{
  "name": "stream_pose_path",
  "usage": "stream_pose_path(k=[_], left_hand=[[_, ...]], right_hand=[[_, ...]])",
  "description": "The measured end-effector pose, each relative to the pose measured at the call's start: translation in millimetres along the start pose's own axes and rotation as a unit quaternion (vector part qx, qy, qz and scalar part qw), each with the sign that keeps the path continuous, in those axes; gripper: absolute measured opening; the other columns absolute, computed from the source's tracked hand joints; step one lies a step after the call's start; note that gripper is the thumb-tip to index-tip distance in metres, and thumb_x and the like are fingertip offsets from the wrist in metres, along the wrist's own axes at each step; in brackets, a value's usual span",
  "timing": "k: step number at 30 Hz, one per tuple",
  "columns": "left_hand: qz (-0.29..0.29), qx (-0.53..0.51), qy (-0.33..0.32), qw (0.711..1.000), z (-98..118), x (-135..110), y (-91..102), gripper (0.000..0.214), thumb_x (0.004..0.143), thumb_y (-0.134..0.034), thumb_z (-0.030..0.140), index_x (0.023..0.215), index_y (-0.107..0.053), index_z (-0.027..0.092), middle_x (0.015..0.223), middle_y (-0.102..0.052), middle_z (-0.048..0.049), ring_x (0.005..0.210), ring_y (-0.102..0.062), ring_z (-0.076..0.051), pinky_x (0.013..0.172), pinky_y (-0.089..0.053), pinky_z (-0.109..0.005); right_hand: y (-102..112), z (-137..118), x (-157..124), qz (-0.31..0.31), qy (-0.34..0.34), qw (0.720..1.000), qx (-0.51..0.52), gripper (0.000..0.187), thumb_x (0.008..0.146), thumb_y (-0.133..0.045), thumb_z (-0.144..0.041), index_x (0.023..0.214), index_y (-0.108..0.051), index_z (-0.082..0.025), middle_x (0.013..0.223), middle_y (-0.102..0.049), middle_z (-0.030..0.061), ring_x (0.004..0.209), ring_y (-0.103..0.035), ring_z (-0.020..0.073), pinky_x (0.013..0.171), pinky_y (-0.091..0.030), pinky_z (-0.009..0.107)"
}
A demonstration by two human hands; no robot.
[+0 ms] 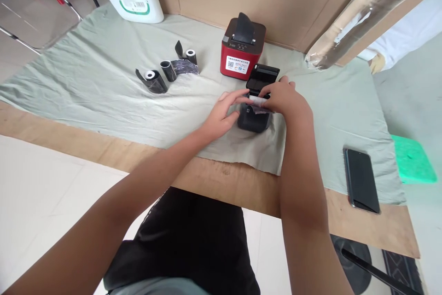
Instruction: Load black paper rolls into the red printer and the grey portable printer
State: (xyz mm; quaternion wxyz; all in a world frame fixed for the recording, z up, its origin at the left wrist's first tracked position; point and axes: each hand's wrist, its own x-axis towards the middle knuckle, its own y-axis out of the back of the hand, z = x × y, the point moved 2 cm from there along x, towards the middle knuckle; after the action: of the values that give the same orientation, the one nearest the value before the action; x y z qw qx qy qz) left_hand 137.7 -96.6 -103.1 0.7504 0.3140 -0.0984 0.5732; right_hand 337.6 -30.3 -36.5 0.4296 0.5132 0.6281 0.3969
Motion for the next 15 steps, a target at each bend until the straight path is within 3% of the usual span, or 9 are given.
stream_pose_path(k=[3, 7, 12, 15], left_hand=[[0.063, -0.028, 0.005, 0.998, 0.4, 0.8, 2.0, 0.050, 0.096, -0.051, 0.027, 0.145, -0.054, 0.022, 0.136, -0.070, -0.0087, 0.122, -0.060, -0.025, 0.108, -0.046, -0.042], [0.126, -0.120, 0.052, 0.983, -7.0, 2.9, -0.2, 0.041, 0.103, -0.058, 0.046, 0.138, -0.060, 0.026, 0.126, -0.070, -0.0069, 0.110, -0.065, -0.022, 0.100, -0.051, -0.040], [0.136, -0.230, 0.088, 0.960, -16.7, 6.0, -1.1, 0.047, 0.099, -0.059, 0.065, 0.129, -0.066, 0.028, 0.087, -0.061, -0.0010, 0.094, -0.067, -0.020, 0.089, -0.055, -0.037], [0.143, -0.244, 0.049, 0.958, -17.5, 8.2, 3.4, 0.051, 0.096, -0.064, 0.066, 0.131, -0.066, 0.030, 0.092, -0.060, -0.0015, 0.094, -0.066, -0.019, 0.086, -0.055, -0.036]], right_hand=[[23.7, -9.7, -16.4, 0.031, 0.040, 0.998, 0.021, 0.022, 0.076, -0.084, -0.027, 0.096, -0.075, -0.024, 0.103, -0.060, 0.0109, 0.108, -0.058, 0.0360, 0.096, -0.048, 0.052], [47.1, -37.2, -47.0, 0.052, 0.093, 0.993, 0.042, 0.018, 0.081, -0.075, -0.020, 0.098, -0.071, -0.026, 0.096, -0.068, 0.0075, 0.093, -0.062, 0.0293, 0.084, -0.049, 0.043], [44.9, -71.9, -65.2, 0.005, 0.162, 0.983, 0.089, 0.022, 0.083, -0.069, -0.012, 0.099, -0.067, -0.026, 0.088, -0.066, 0.0017, 0.079, -0.060, 0.0202, 0.067, -0.043, 0.033], [37.3, -71.5, -58.2, -0.040, 0.132, 0.972, 0.190, 0.020, 0.090, -0.069, -0.019, 0.107, -0.066, -0.027, 0.082, -0.061, -0.0001, 0.072, -0.057, 0.0171, 0.063, -0.042, 0.031]])
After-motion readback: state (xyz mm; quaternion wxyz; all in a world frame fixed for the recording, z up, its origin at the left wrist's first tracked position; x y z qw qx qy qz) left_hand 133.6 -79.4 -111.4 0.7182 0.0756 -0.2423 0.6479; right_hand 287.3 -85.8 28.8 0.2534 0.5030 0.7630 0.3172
